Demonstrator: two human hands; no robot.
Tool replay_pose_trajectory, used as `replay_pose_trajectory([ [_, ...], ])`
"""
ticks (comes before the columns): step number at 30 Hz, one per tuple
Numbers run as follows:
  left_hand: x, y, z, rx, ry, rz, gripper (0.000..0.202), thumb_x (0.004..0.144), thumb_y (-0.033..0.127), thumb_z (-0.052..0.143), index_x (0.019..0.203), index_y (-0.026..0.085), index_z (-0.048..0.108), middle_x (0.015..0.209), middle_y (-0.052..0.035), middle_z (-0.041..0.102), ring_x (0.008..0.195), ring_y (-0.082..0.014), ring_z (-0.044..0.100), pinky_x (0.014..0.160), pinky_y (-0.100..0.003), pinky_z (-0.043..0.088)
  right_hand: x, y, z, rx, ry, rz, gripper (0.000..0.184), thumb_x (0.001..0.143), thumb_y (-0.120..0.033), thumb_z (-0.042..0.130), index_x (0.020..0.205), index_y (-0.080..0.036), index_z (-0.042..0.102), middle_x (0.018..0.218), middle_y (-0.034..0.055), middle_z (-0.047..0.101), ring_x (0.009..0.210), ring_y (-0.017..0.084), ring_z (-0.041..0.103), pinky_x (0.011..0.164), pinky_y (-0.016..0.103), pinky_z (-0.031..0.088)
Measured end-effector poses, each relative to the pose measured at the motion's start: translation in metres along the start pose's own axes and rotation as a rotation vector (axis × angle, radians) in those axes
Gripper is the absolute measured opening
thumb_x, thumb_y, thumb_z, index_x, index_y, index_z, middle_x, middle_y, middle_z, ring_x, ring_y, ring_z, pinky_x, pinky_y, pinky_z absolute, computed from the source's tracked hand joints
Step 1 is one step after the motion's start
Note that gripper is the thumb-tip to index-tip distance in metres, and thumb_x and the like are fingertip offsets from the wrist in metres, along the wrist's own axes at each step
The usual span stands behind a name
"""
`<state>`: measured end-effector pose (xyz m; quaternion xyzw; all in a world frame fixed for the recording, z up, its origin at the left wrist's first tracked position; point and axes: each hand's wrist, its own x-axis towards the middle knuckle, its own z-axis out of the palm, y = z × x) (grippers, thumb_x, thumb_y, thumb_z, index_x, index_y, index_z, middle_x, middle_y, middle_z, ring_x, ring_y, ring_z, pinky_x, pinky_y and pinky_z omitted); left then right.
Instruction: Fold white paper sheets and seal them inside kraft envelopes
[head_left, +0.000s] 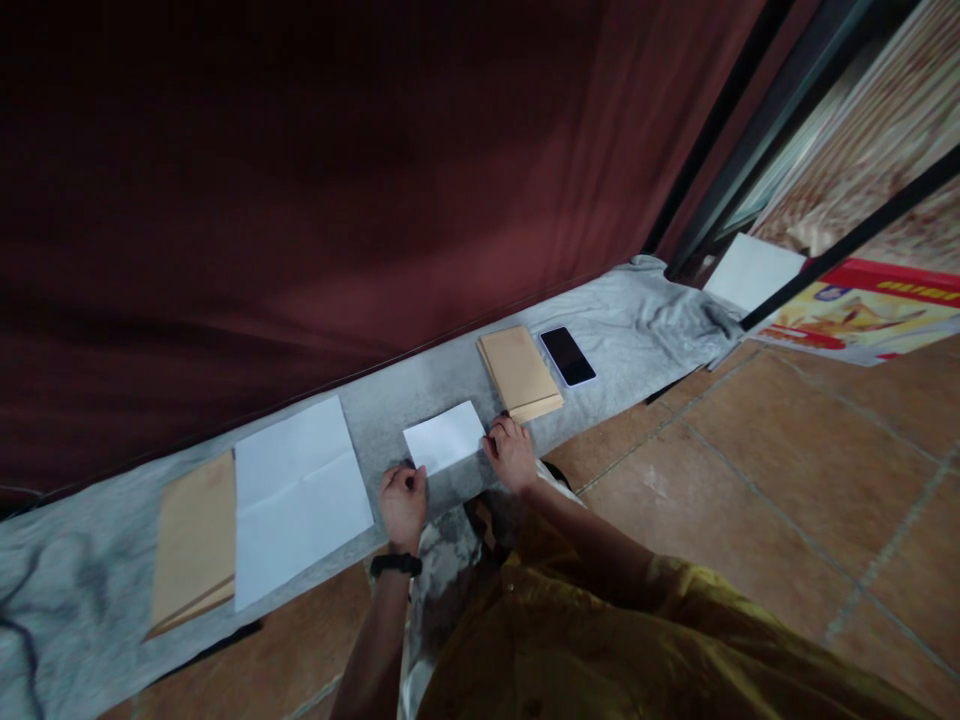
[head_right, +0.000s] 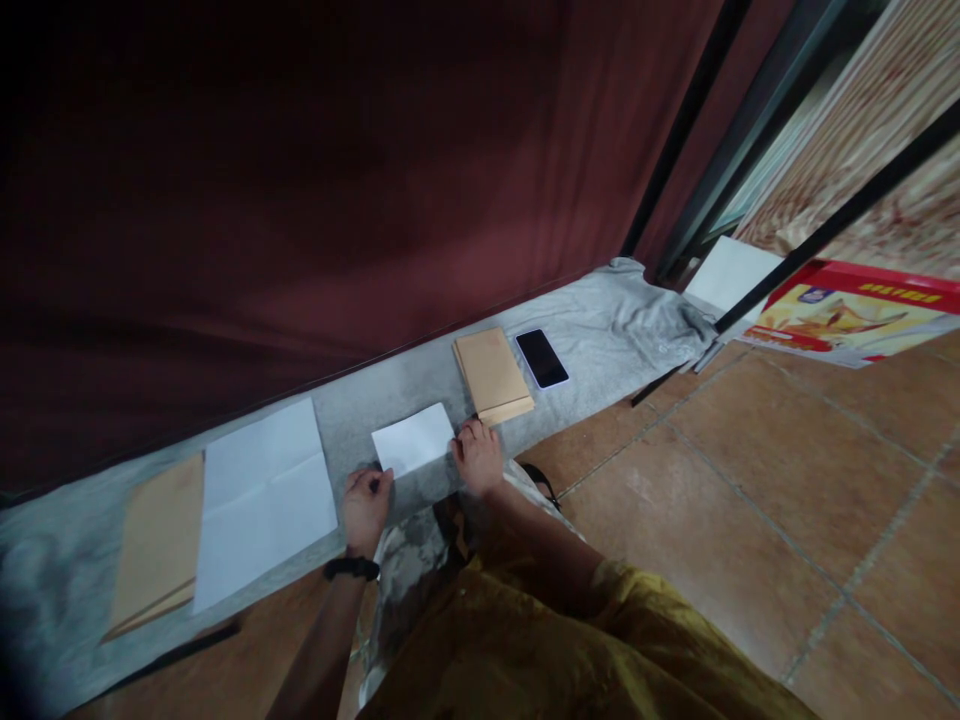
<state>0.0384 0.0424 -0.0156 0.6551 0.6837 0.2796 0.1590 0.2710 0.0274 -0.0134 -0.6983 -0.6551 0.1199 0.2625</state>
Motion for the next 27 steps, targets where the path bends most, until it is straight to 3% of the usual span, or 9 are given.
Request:
replay_pose_trajectory([
  [13,0.0035,0.0022,0.0004,0.027,-0.005,0.019,0.025,0.083,0.039,0.055,0.062,0.026,0.053,0.08,-0.0078,0.062,0.095,-0.0281,0.061,0.092,-0.044,0.049,0.0015,-0.0052,-0.0021,-0.045,0.005,0.016,0.01,0.099,-0.028,0.054,0.102,-0.022,0.061,0.12,0.0103,0.063,0.11,0.026,0.054,0.092,0.04,0.04],
  [27,0.0041,0.0016,0.0005,0.058,-0.004,0.004,0.026,0.083,0.042,0.055,0.063,0.025,0.055,0.084,-0.0097,0.063,0.091,-0.0277,0.061,0.09,-0.043,0.05,0.0005,-0.0051,-0.0007,-0.027,0.023,0.014,0.012,0.098,-0.026,0.053,0.104,-0.022,0.062,0.12,0.0105,0.063,0.109,0.027,0.055,0.092,0.041,0.039],
])
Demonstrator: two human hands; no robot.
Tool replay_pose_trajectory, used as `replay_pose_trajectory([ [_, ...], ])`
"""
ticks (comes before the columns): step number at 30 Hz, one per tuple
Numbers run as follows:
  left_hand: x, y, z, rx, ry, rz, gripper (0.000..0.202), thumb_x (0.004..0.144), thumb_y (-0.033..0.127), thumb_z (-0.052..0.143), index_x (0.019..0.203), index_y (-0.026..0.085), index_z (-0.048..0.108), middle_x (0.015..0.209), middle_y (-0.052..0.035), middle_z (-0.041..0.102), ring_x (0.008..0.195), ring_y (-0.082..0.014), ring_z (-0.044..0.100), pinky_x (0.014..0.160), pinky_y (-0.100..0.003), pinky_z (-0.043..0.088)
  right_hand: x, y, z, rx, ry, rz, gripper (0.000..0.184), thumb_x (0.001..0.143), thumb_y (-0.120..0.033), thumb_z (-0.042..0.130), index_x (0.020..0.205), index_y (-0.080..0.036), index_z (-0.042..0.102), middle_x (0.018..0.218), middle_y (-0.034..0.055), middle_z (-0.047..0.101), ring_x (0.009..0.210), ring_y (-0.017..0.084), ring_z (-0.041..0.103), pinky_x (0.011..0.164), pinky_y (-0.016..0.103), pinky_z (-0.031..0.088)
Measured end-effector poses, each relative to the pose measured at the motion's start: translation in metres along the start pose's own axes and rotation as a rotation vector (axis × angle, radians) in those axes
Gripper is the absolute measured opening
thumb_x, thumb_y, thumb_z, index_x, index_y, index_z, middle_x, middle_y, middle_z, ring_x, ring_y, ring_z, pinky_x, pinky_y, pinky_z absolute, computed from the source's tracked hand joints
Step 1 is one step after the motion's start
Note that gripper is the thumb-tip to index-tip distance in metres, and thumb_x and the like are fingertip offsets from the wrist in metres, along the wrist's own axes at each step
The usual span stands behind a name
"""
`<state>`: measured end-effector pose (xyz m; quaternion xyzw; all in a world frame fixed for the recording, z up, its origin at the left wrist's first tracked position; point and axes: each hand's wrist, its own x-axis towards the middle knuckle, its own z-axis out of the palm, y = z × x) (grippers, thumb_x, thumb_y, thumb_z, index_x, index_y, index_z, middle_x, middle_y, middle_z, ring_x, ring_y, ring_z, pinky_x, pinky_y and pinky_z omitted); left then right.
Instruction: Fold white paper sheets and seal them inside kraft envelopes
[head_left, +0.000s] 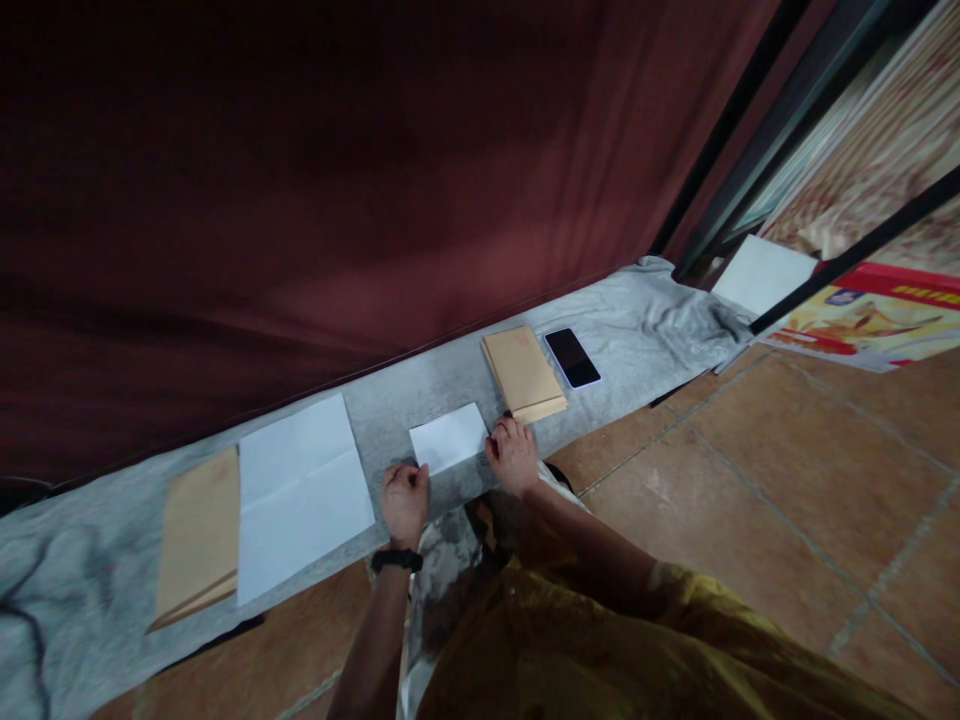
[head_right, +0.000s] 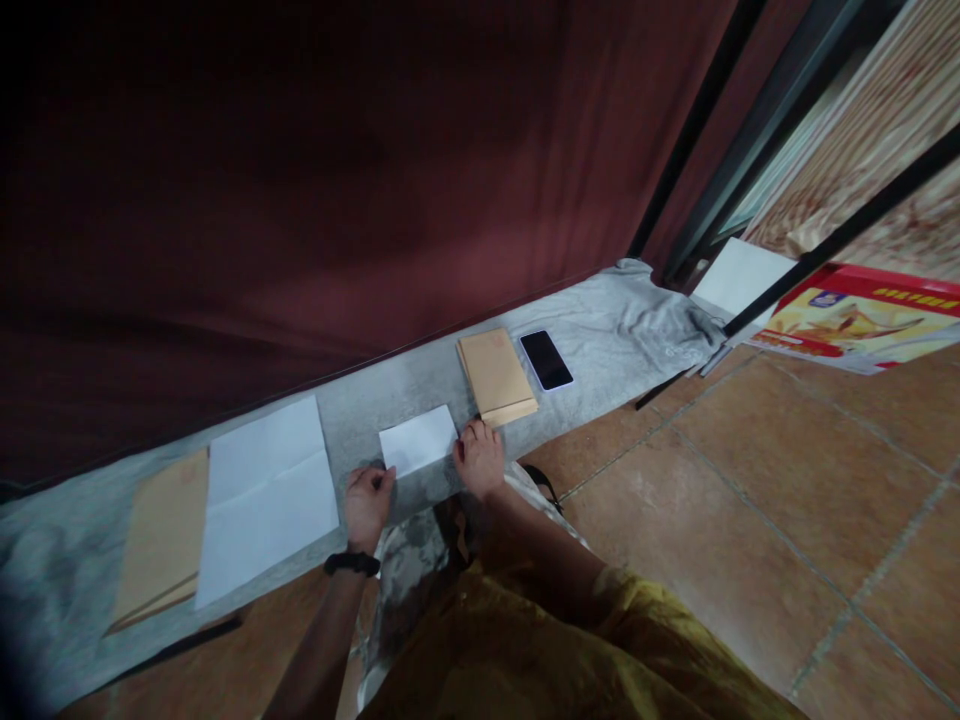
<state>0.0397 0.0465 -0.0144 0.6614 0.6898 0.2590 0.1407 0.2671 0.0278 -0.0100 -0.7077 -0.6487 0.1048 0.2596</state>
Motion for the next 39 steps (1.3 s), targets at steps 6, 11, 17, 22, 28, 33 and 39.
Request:
replay_pose_trajectory([
  [6,0.0,0.001,-0.001,0.019,-0.01,0.004,0.027,0.084,0.04,0.055,0.063,0.024,0.056,0.083,-0.009,0.064,0.093,-0.0272,0.061,0.09,-0.041,0.05,0.0,-0.002,-0.002,-0.041,-0.007,0.003,0.011,0.098,-0.025,0.054,0.104,-0.02,0.062,0.12,0.0108,0.063,0.11,0.026,0.054,0.092,0.04,0.039],
  [11,-0.001,0.002,-0.001,0.04,-0.019,0.004,0.027,0.084,0.039,0.054,0.062,0.024,0.056,0.08,-0.0074,0.063,0.093,-0.0265,0.061,0.09,-0.041,0.049,0.001,-0.003,-0.004,-0.063,-0.012,0.004,0.01,0.097,-0.024,0.055,0.103,-0.019,0.061,0.12,0.0099,0.063,0.11,0.025,0.054,0.092,0.038,0.038],
  [17,-0.002,0.005,-0.001,0.072,-0.017,-0.005,0.028,0.086,0.039,0.051,0.064,0.023,0.058,0.086,-0.0104,0.065,0.093,-0.0273,0.061,0.09,-0.042,0.048,0.001,-0.003,-0.001,-0.079,-0.009,0.003,0.012,0.097,-0.025,0.055,0.103,-0.019,0.062,0.12,0.0102,0.063,0.109,0.025,0.053,0.094,0.038,0.038],
  [22,-0.002,0.008,-0.001,0.102,-0.017,-0.014,0.028,0.086,0.039,0.051,0.065,0.022,0.058,0.089,-0.0107,0.065,0.091,-0.0268,0.061,0.09,-0.042,0.049,0.003,-0.002,-0.001,-0.096,-0.02,-0.001,0.013,0.097,-0.026,0.054,0.103,-0.019,0.063,0.12,0.0106,0.063,0.111,0.025,0.052,0.093,0.038,0.037],
  [28,-0.004,0.01,-0.002,0.131,-0.015,-0.021,0.028,0.087,0.039,0.051,0.067,0.022,0.06,0.091,-0.0117,0.065,0.09,-0.0268,0.061,0.088,-0.041,0.049,0.003,-0.002,-0.001,-0.104,-0.031,-0.006,0.015,0.098,-0.028,0.053,0.104,-0.018,0.063,0.12,0.0115,0.063,0.112,0.026,0.052,0.093,0.039,0.037],
  [33,-0.004,0.012,-0.002,0.147,-0.013,-0.027,0.027,0.086,0.038,0.051,0.068,0.022,0.061,0.091,-0.0108,0.065,0.09,-0.0264,0.061,0.088,-0.04,0.05,0.002,-0.002,-0.001,-0.117,-0.036,-0.005,0.015,0.098,-0.028,0.053,0.105,-0.018,0.062,0.12,0.0117,0.062,0.111,0.026,0.051,0.092,0.039,0.037],
  [39,-0.004,0.014,-0.003,0.156,-0.023,-0.027,0.027,0.087,0.039,0.051,0.068,0.022,0.062,0.092,-0.0112,0.066,0.091,-0.0268,0.062,0.087,-0.04,0.05,0.001,-0.005,-0.004,-0.131,-0.049,0.008,0.021,0.099,-0.027,0.052,0.115,-0.019,0.063,0.118,0.0112,0.062,0.11,0.026,0.052,0.092,0.038,0.036],
])
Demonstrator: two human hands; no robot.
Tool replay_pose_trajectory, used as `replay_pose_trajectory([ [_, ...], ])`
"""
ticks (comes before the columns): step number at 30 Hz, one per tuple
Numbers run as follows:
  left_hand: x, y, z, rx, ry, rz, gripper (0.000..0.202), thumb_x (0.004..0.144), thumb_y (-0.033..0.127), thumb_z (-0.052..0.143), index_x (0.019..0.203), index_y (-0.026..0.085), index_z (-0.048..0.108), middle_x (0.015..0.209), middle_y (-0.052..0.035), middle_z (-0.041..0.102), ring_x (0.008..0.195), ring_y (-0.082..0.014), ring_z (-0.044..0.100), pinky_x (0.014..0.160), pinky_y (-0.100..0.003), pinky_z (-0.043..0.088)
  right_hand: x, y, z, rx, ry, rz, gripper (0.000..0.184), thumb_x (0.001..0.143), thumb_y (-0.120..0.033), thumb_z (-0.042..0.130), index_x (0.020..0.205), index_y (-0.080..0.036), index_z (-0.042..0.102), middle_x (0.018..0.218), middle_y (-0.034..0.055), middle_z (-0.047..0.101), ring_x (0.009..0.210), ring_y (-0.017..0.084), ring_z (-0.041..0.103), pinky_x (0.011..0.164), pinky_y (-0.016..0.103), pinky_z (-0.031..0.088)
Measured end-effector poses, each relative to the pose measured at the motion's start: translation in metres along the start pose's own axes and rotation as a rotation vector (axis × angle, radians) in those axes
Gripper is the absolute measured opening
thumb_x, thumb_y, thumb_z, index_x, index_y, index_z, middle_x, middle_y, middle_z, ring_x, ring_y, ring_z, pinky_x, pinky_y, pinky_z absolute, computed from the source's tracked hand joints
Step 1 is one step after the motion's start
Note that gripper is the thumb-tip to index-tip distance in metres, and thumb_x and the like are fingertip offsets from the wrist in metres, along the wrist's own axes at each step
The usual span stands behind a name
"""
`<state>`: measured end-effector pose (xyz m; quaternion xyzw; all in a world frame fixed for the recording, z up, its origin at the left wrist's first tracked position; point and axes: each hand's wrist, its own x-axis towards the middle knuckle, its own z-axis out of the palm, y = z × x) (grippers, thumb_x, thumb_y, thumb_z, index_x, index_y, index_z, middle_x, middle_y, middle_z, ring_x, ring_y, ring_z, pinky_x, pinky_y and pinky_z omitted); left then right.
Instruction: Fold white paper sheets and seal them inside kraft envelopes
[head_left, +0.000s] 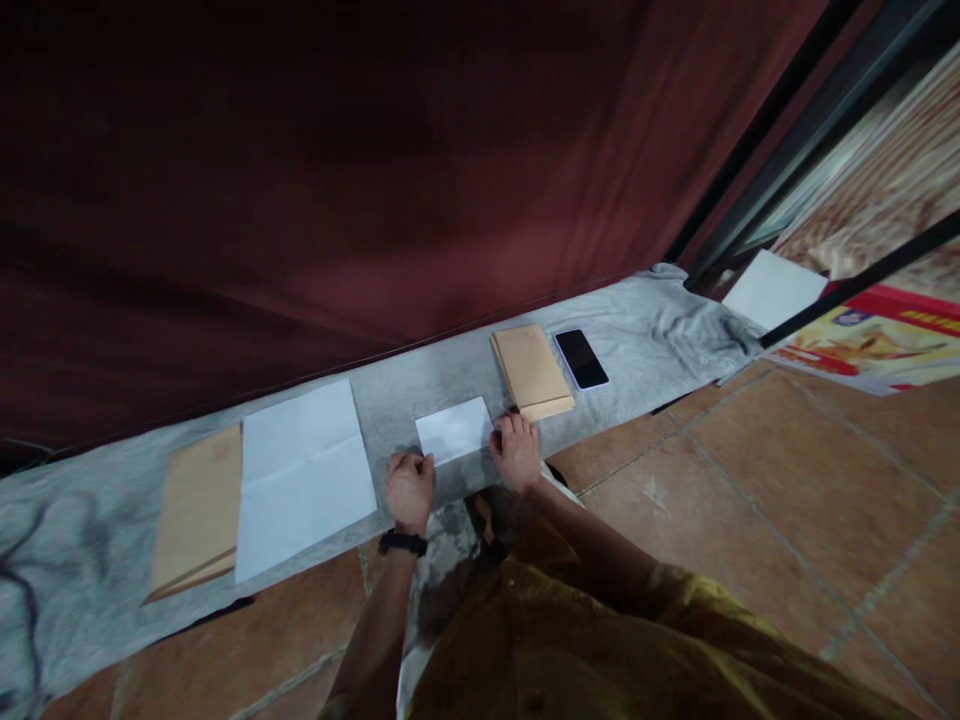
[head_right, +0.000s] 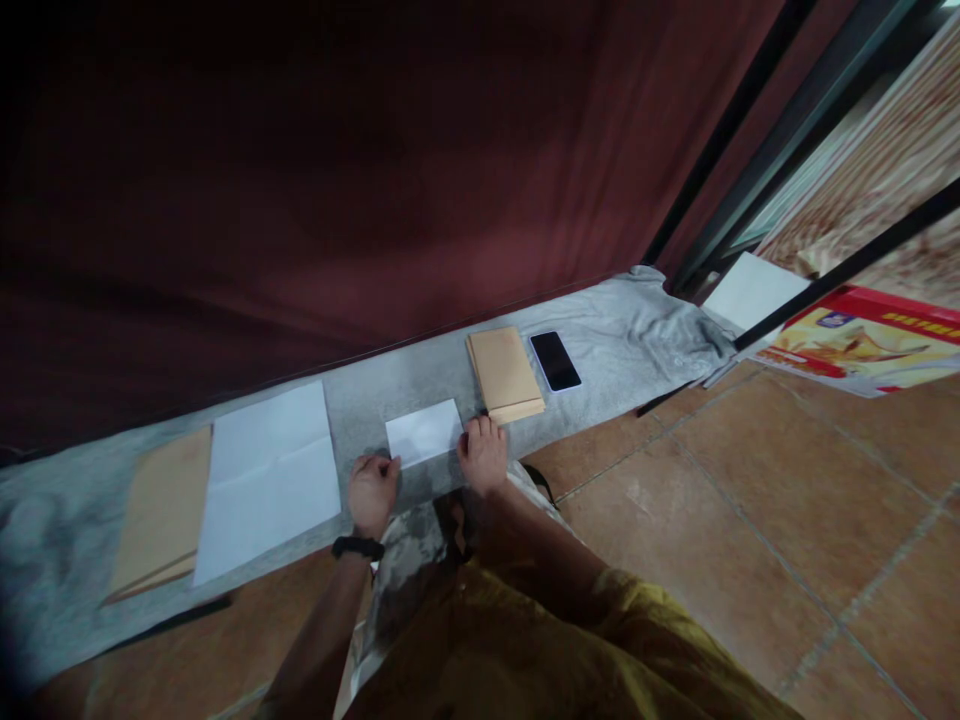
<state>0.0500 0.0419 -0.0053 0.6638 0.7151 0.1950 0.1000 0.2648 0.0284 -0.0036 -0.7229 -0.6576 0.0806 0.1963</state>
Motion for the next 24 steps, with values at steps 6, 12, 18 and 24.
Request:
replay_pose_trajectory([
  [6,0.0,0.001,-0.001,0.005,-0.008,-0.011,0.026,0.086,0.038,0.053,0.067,0.022,0.061,0.09,-0.011,0.066,0.09,-0.0268,0.062,0.087,-0.04,0.049,-0.002,0.002,-0.001,-0.006,-0.027,-0.045,0.042,0.099,-0.026,0.052,0.14,-0.034,0.057,0.134,0.0082,0.056,0.115,0.026,0.049,0.093,0.039,0.035],
  [12,0.0,0.002,-0.003,0.004,-0.014,-0.019,0.024,0.085,0.037,0.055,0.068,0.022,0.061,0.091,-0.0095,0.065,0.09,-0.0259,0.062,0.086,-0.039,0.049,-0.003,0.004,0.0,-0.023,-0.059,-0.066,0.044,0.1,-0.027,0.051,0.142,-0.035,0.057,0.14,0.0081,0.053,0.118,0.026,0.048,0.094,0.04,0.036],
  [18,-0.002,0.005,-0.001,0.015,0.007,-0.051,0.02,0.086,0.036,0.056,0.073,0.022,0.061,0.09,-0.0085,0.064,0.092,-0.0269,0.061,0.089,-0.041,0.049,-0.003,0.004,0.0,-0.02,-0.055,-0.071,0.043,0.1,-0.027,0.05,0.143,-0.033,0.057,0.141,0.0086,0.052,0.118,0.027,0.048,0.095,0.041,0.036],
  [24,-0.008,0.019,-0.006,0.119,0.052,-0.072,0.031,0.091,0.032,0.052,0.114,0.015,0.064,0.11,-0.015,0.063,0.105,-0.0322,0.058,0.092,-0.048,0.048,-0.003,0.004,0.0,-0.013,-0.058,-0.066,0.044,0.1,-0.027,0.05,0.143,-0.033,0.056,0.141,0.009,0.053,0.118,0.027,0.048,0.096,0.041,0.036],
])
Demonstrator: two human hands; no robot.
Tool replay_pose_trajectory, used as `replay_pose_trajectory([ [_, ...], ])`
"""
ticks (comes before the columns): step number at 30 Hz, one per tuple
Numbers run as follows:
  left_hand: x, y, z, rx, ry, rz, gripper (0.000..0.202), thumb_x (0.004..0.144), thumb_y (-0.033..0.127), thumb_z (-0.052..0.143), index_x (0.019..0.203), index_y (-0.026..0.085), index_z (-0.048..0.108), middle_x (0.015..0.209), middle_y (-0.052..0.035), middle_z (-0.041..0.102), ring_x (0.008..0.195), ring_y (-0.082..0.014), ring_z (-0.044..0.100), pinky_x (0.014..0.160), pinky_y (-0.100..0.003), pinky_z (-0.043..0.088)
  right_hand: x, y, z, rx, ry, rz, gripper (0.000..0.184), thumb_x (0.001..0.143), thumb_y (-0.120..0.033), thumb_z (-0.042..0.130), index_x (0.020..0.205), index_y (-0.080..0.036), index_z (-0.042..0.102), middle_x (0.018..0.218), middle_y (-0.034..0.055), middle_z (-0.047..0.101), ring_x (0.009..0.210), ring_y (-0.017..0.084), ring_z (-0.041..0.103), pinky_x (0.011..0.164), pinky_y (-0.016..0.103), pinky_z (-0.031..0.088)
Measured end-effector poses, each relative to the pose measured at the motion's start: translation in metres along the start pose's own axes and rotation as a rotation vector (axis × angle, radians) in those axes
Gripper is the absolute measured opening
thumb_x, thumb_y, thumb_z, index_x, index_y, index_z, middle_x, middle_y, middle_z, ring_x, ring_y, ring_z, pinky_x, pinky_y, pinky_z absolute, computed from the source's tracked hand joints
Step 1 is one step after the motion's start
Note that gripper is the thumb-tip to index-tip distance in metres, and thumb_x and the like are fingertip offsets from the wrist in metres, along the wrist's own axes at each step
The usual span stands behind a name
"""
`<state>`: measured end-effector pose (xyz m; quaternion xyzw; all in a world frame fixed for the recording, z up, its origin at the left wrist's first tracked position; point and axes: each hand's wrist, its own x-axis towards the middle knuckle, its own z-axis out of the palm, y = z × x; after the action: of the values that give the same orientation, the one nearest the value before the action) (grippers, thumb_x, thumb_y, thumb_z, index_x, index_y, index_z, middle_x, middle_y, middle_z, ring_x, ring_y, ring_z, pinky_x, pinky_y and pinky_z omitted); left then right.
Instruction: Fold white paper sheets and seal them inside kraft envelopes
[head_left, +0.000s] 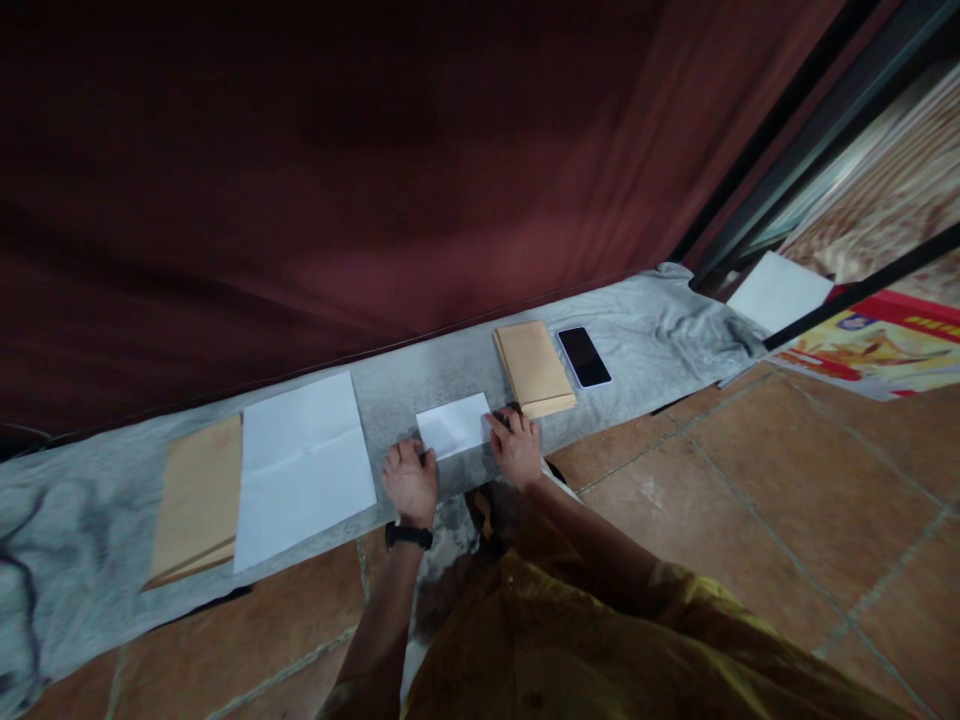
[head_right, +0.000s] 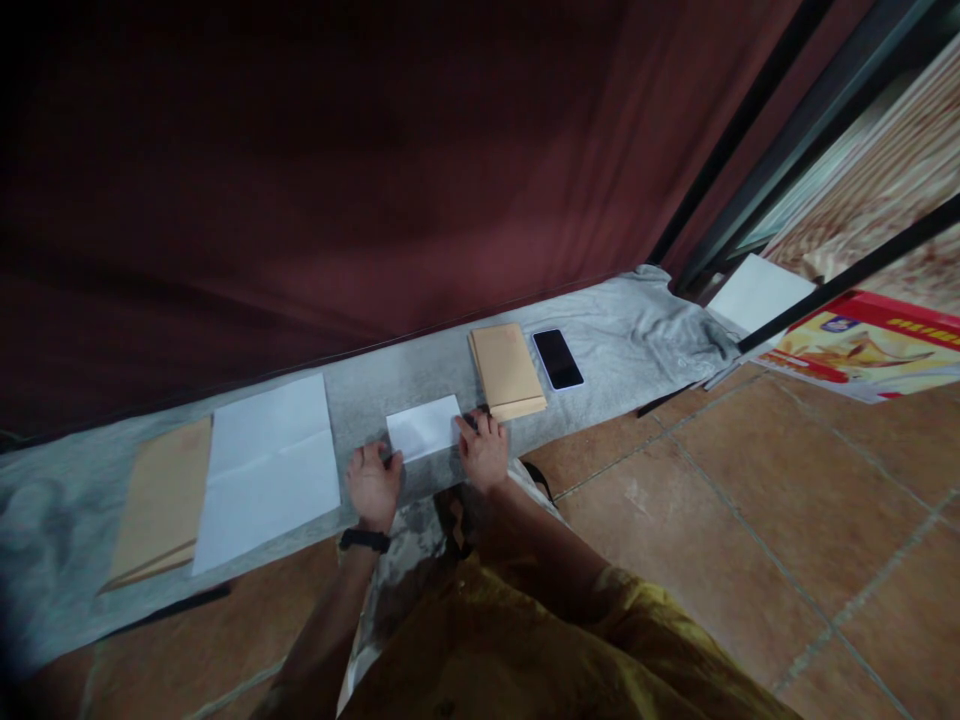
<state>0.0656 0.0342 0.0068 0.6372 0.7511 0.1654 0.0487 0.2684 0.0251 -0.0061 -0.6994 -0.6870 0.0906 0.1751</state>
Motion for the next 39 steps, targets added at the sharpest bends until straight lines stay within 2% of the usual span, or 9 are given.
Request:
replay_pose_trajectory([
  [2,-0.002,0.006,-0.003,0.097,-0.016,0.106,0.042,0.094,0.025,0.047,0.132,0.012,0.057,0.125,-0.0199,0.059,0.113,-0.0347,0.055,0.095,-0.051,0.046,0.0,0.0,0.0,0.004,0.0,-0.002,0.043,0.101,-0.027,0.049,0.143,-0.033,0.056,0.141,0.009,0.053,0.119,0.027,0.048,0.096,0.041,0.036],
  [4,-0.002,0.01,-0.005,0.138,-0.089,0.279,0.051,0.094,0.015,0.039,0.143,0.017,0.051,0.137,-0.0176,0.056,0.119,-0.0317,0.054,0.1,-0.048,0.044,0.001,0.0,0.0,0.005,0.001,-0.004,0.042,0.101,-0.028,0.049,0.142,-0.033,0.057,0.141,0.0086,0.053,0.119,0.027,0.049,0.096,0.041,0.036],
  [7,-0.002,0.011,-0.005,0.13,-0.216,0.491,0.062,0.092,0.004,0.035,0.146,0.031,0.051,0.143,-0.0074,0.057,0.124,-0.0254,0.053,0.105,-0.041,0.043,0.001,0.001,0.0,0.003,0.006,-0.004,0.042,0.101,-0.028,0.048,0.142,-0.033,0.057,0.141,0.0084,0.053,0.119,0.027,0.049,0.096,0.04,0.036],
  [11,-0.003,0.007,-0.004,0.186,-0.293,0.619,0.067,0.092,0.003,0.033,0.15,0.032,0.047,0.149,-0.0096,0.055,0.134,-0.029,0.049,0.105,-0.046,0.043,0.001,0.001,0.0,-0.005,0.006,-0.008,0.042,0.1,-0.029,0.05,0.142,-0.032,0.056,0.142,0.0086,0.053,0.119,0.027,0.049,0.096,0.04,0.037],
  [15,-0.01,0.004,-0.003,0.228,-0.314,0.633,0.069,0.092,0.004,0.034,0.154,0.036,0.04,0.151,-0.0112,0.052,0.136,-0.0308,0.048,0.104,-0.049,0.044,0.001,0.001,0.001,-0.014,0.0,-0.002,0.042,0.1,-0.029,0.05,0.142,-0.032,0.056,0.142,0.0085,0.053,0.118,0.027,0.049,0.096,0.04,0.037],
  [21,-0.021,0.006,-0.003,0.214,-0.312,0.58,0.071,0.091,0.006,0.038,0.154,0.039,0.038,0.156,-0.0122,0.046,0.138,-0.0333,0.047,0.108,-0.055,0.04,0.001,0.001,0.0,-0.016,0.006,-0.003,0.042,0.101,-0.028,0.05,0.141,-0.032,0.057,0.142,0.0088,0.053,0.119,0.027,0.049,0.096,0.04,0.036],
  [27,-0.029,0.01,-0.005,0.217,-0.286,0.573,0.071,0.091,0.004,0.032,0.154,0.035,0.039,0.156,-0.0109,0.047,0.141,-0.0314,0.044,0.107,-0.053,0.041,0.0,0.0,-0.001,-0.012,0.009,-0.012,0.041,0.101,-0.028,0.048,0.142,-0.031,0.057,0.141,0.0089,0.054,0.118,0.027,0.05,0.095,0.04,0.037],
  [39,-0.034,0.005,0.006,0.197,-0.26,0.564,0.07,0.091,0.005,0.031,0.155,0.031,0.037,0.158,-0.0104,0.045,0.142,-0.0296,0.042,0.11,-0.054,0.039,0.0,0.0,-0.001,-0.019,0.02,-0.019,0.04,0.103,-0.028,0.046,0.141,-0.03,0.057,0.141,0.0092,0.054,0.12,0.027,0.049,0.096,0.04,0.036],
])
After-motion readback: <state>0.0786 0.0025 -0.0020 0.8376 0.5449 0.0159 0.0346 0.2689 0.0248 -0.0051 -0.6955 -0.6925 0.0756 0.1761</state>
